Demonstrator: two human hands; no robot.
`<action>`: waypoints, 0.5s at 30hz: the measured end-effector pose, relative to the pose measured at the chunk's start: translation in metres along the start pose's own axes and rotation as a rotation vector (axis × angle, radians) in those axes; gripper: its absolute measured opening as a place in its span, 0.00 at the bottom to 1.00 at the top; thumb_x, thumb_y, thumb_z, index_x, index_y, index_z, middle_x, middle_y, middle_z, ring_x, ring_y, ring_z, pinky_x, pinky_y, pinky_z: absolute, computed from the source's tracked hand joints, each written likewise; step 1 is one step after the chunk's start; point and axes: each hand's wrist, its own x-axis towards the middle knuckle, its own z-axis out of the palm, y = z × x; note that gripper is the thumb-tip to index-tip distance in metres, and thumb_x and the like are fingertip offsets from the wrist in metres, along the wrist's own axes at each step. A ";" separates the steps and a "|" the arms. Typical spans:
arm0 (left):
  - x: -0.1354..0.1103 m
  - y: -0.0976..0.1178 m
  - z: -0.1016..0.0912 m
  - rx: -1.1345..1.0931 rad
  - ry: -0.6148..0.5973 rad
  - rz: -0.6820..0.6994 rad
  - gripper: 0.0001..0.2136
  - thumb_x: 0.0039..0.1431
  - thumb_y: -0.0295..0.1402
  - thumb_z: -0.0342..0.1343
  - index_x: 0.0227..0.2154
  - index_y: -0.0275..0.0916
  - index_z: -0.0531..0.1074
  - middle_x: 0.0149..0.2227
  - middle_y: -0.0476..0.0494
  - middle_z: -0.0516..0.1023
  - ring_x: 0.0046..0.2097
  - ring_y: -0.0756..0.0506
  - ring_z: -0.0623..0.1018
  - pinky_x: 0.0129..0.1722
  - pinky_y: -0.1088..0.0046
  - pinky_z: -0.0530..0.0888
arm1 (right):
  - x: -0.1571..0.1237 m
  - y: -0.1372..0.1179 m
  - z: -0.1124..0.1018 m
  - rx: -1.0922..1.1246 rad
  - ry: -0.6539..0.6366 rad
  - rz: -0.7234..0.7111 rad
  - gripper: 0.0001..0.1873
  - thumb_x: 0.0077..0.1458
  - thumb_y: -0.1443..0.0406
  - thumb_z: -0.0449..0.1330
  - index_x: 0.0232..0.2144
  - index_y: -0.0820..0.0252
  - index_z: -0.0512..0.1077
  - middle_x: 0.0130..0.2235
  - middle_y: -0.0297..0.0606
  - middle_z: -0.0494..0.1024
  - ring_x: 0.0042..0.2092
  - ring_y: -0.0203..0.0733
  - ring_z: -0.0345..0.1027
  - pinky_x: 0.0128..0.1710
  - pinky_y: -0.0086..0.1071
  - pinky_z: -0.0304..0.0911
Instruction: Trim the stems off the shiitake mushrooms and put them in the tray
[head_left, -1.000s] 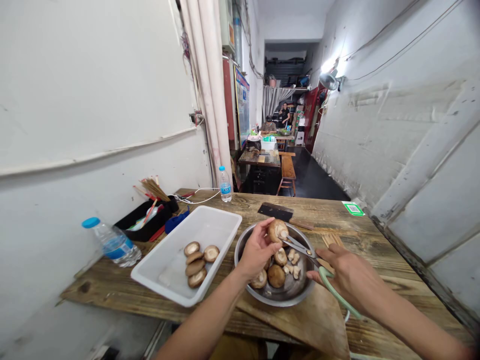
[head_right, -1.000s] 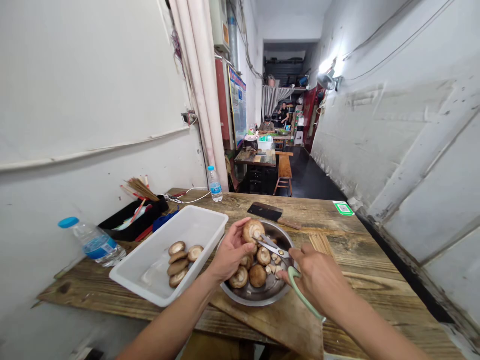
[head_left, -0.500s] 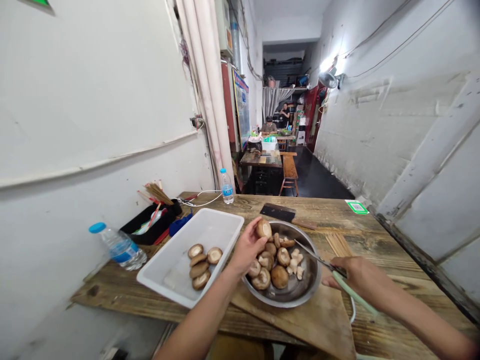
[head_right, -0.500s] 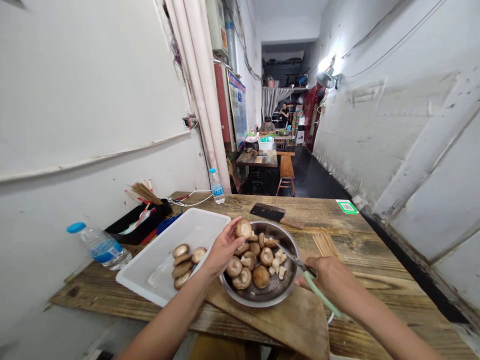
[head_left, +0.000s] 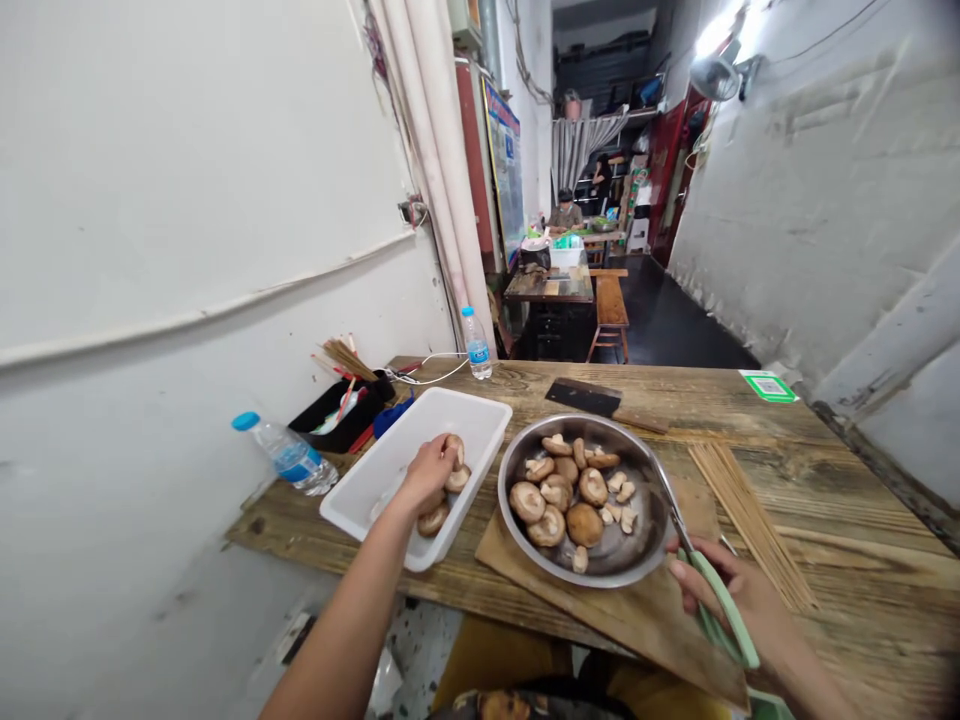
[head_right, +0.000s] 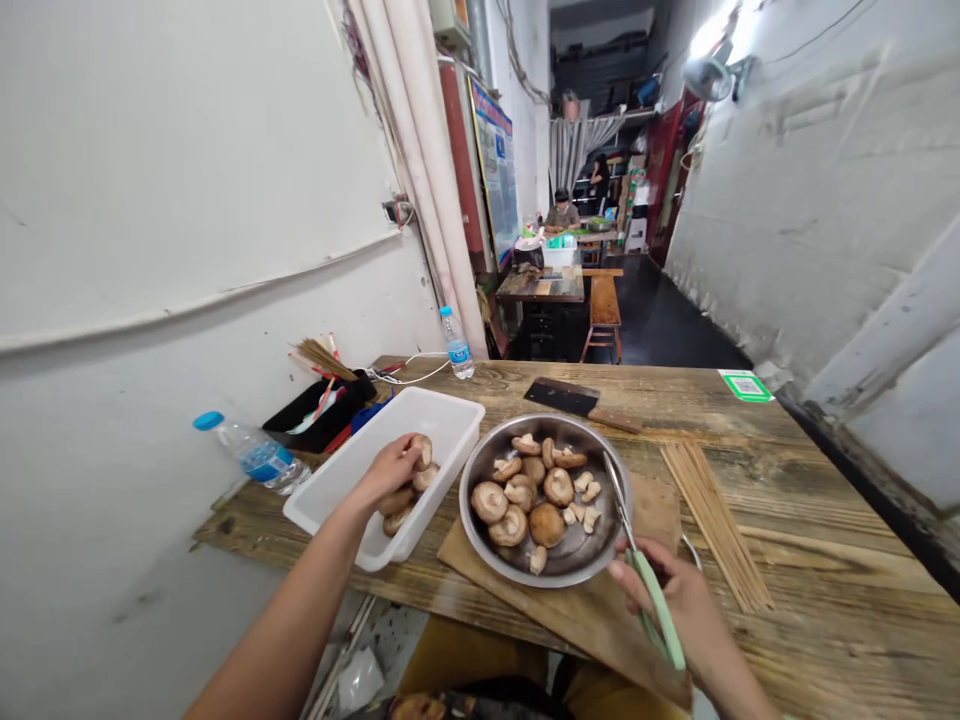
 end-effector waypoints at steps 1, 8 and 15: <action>0.006 -0.003 -0.002 0.091 -0.015 -0.013 0.16 0.57 0.37 0.46 0.45 0.36 0.68 0.39 0.40 0.76 0.43 0.44 0.73 0.42 0.68 0.68 | -0.001 0.003 0.001 0.012 0.008 -0.044 0.29 0.45 0.45 0.58 0.43 0.59 0.68 0.24 0.33 0.71 0.28 0.40 0.67 0.27 0.31 0.63; 0.007 0.029 0.007 0.465 0.113 -0.037 0.19 0.59 0.37 0.42 0.46 0.31 0.67 0.48 0.26 0.71 0.51 0.31 0.69 0.48 0.54 0.59 | -0.015 0.034 0.010 0.161 -0.071 -0.163 0.24 0.57 0.52 0.50 0.53 0.56 0.58 0.31 0.35 0.70 0.33 0.41 0.67 0.37 0.35 0.64; -0.045 0.116 0.091 0.678 -0.148 0.526 0.23 0.57 0.47 0.43 0.27 0.35 0.76 0.33 0.31 0.76 0.42 0.35 0.72 0.45 0.56 0.59 | -0.025 0.027 0.019 0.311 -0.060 -0.020 0.30 0.53 0.48 0.53 0.51 0.62 0.61 0.29 0.34 0.69 0.31 0.40 0.66 0.32 0.33 0.64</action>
